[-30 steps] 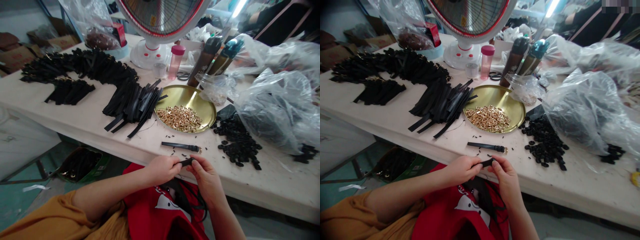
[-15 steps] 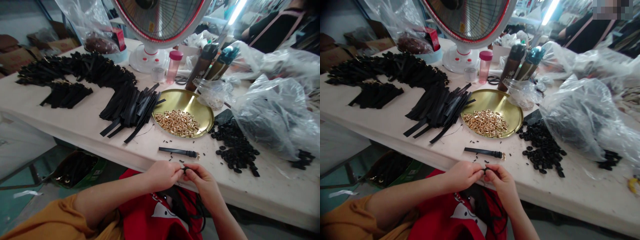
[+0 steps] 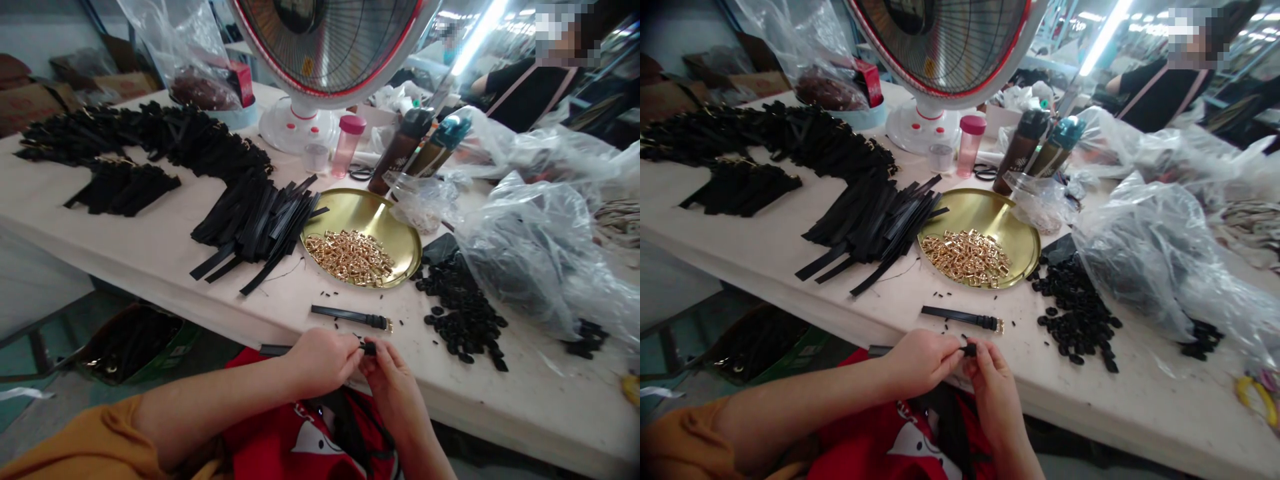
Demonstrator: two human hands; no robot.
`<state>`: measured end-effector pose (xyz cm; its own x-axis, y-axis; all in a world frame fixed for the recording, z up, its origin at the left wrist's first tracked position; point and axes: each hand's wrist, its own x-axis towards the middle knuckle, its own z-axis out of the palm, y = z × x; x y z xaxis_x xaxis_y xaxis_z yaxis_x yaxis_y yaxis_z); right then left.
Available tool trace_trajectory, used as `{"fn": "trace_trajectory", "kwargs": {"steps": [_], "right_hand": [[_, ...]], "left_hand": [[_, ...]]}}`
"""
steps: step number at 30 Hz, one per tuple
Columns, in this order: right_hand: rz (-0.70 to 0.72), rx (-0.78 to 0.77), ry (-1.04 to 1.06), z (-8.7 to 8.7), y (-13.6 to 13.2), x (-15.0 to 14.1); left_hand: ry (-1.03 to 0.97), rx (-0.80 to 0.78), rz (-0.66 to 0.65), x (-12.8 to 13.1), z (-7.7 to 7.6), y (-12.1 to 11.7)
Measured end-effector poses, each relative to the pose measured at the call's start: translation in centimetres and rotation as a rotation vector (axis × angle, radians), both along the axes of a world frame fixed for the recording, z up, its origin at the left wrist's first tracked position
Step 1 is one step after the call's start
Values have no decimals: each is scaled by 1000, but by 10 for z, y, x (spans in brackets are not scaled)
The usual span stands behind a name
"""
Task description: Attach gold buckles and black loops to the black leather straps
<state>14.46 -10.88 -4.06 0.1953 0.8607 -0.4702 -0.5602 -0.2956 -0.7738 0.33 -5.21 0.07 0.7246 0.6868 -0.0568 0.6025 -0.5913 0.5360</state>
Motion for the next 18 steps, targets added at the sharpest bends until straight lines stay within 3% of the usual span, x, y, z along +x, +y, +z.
{"fn": "trace_trajectory", "kwargs": {"steps": [5, 12, 18], "right_hand": [[-24, 27, 19, -3, -3, -16], [111, 28, -499, 4, -4, 4], [46, 37, -502, 8, 0, 2]], "left_hand": [[-54, -85, 58, 1, -5, -2], [-20, -171, -19, -8, 3, 5], [-4, -205, -4, -14, 10, 6]]}}
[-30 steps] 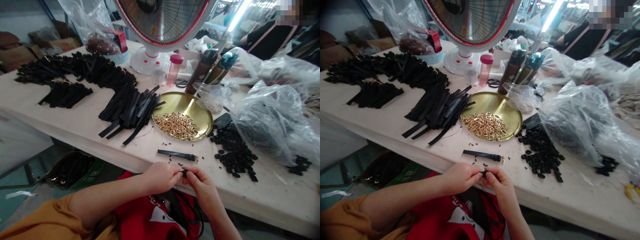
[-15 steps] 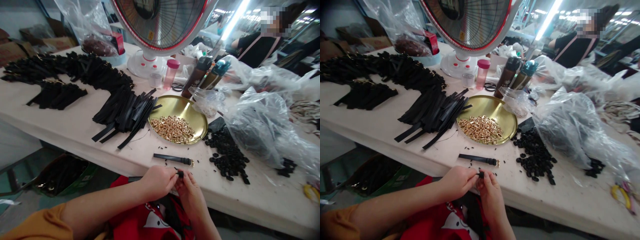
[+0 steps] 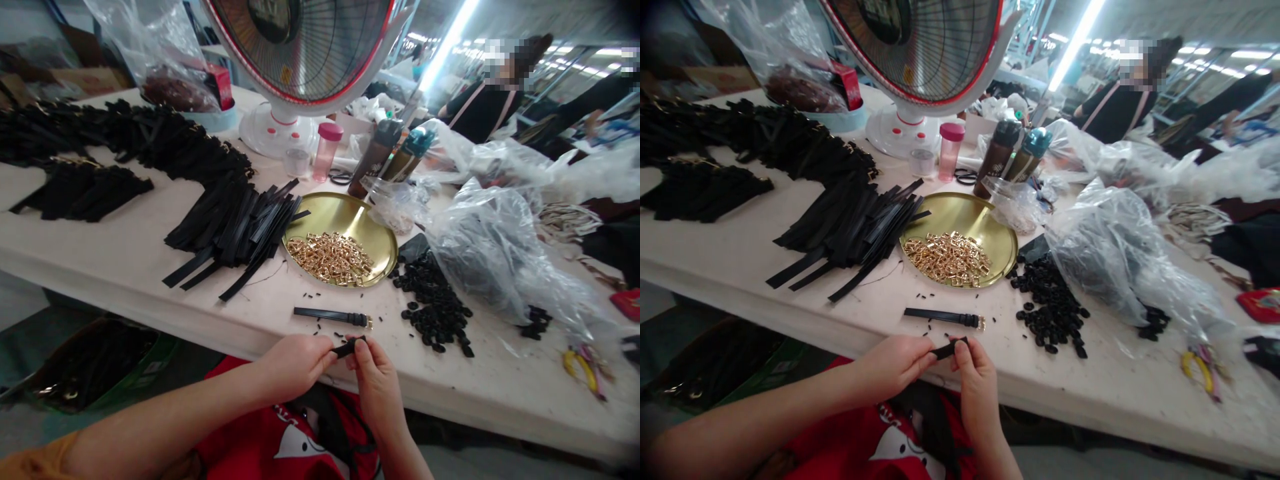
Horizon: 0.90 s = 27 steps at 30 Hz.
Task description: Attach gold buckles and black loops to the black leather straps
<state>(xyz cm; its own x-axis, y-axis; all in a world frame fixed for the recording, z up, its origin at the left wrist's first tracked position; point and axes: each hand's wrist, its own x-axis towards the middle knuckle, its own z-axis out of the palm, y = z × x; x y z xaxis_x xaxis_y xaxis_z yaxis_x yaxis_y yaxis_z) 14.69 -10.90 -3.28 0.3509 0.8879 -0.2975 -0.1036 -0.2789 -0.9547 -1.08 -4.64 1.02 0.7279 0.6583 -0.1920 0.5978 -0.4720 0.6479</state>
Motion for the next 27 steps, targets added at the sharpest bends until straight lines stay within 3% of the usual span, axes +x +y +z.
{"fn": "trace_trajectory", "kwargs": {"steps": [4, 9, 14, 18, 23, 27], "right_hand": [[54, -8, 52, 0, -1, -9], [-10, 2, 149, -2, 2, -9], [-40, -14, 425, -4, 8, -15], [-57, -8, 433, 0, 10, -13], [29, 4, 510, 6, 12, -8], [160, -117, 598, 11, 13, -5]], "left_hand": [[-62, -79, 0, 0, 1, 1], [-107, -174, 75, -1, 2, 1], [-36, -94, 76, 9, 1, 2], [55, -48, 63, 9, 1, 11], [-213, -225, 108, -1, 3, 20], [-276, -341, 58, -4, 3, 20]]}}
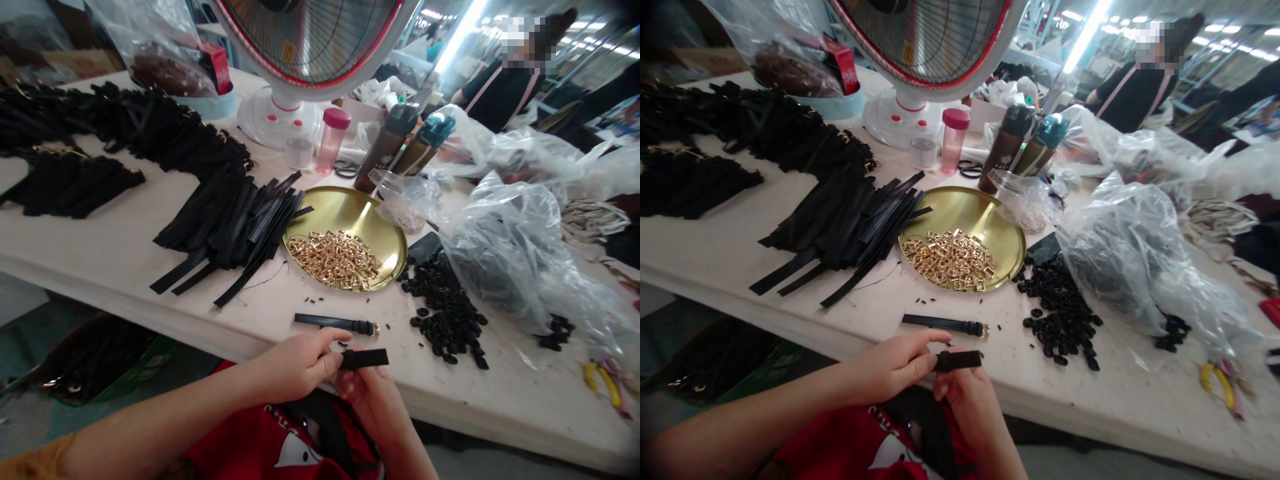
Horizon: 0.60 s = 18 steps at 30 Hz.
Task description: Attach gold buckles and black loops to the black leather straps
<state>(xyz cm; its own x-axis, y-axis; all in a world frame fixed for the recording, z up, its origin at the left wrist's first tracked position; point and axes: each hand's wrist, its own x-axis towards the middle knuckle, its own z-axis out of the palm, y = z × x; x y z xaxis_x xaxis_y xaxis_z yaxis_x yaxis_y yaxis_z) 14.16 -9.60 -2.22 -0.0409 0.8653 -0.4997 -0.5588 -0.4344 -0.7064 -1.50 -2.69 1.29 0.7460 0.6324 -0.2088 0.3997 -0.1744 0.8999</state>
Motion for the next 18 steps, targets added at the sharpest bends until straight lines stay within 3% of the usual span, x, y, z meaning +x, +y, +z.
{"fn": "trace_trajectory", "kwargs": {"steps": [3, 6, 12, 18], "right_hand": [[148, -10, 55, 4, -1, 1], [203, -12, 64, 5, -4, 0], [148, -61, 45, 4, -9, -8], [12, 14, 18, 3, -15, -12]], "left_hand": [[16, 9, -48, -2, 1, -3], [7, 25, -88, -3, 5, -7], [-27, 30, -57, -1, 15, -17], [81, 228, -14, 0, 16, -26]]}}
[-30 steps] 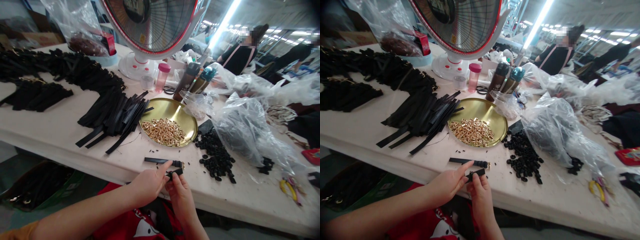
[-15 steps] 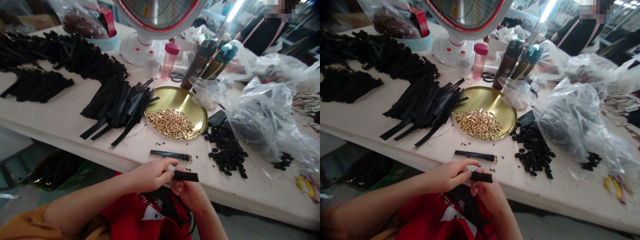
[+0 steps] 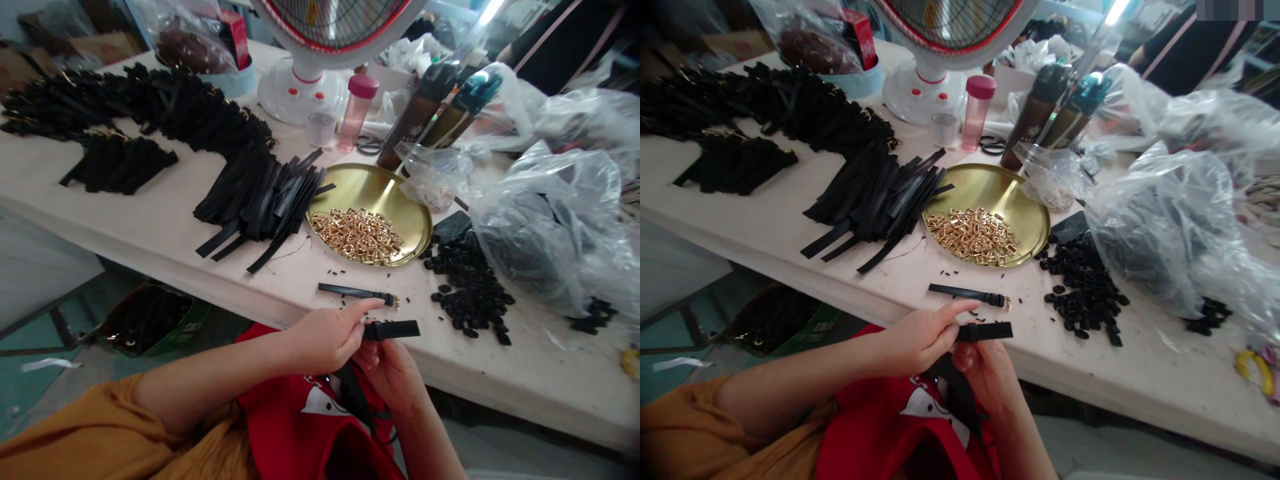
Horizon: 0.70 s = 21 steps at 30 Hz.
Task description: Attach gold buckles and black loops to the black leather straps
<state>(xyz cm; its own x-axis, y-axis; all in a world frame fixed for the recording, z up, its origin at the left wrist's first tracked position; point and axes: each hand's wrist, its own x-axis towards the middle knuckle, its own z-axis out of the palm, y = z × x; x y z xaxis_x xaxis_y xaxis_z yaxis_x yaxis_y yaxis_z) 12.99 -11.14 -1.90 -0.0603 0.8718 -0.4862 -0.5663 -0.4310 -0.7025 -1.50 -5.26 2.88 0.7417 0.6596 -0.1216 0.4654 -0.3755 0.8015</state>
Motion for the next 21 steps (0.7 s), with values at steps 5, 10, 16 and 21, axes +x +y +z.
{"fn": "trace_trajectory", "kwargs": {"steps": [5, 10, 16, 21], "right_hand": [[-88, 89, -119, -2, -5, 0], [-160, 134, -298, -1, -9, 1], [-241, 147, -438, -4, -7, 1], [-207, 111, -388, -8, -1, -3]], "left_hand": [[166, 188, 24, 1, -5, -6], [224, 328, 8, 5, -10, -9], [219, 370, 18, 9, -13, -4], [227, 382, 14, 11, -15, -2]]}}
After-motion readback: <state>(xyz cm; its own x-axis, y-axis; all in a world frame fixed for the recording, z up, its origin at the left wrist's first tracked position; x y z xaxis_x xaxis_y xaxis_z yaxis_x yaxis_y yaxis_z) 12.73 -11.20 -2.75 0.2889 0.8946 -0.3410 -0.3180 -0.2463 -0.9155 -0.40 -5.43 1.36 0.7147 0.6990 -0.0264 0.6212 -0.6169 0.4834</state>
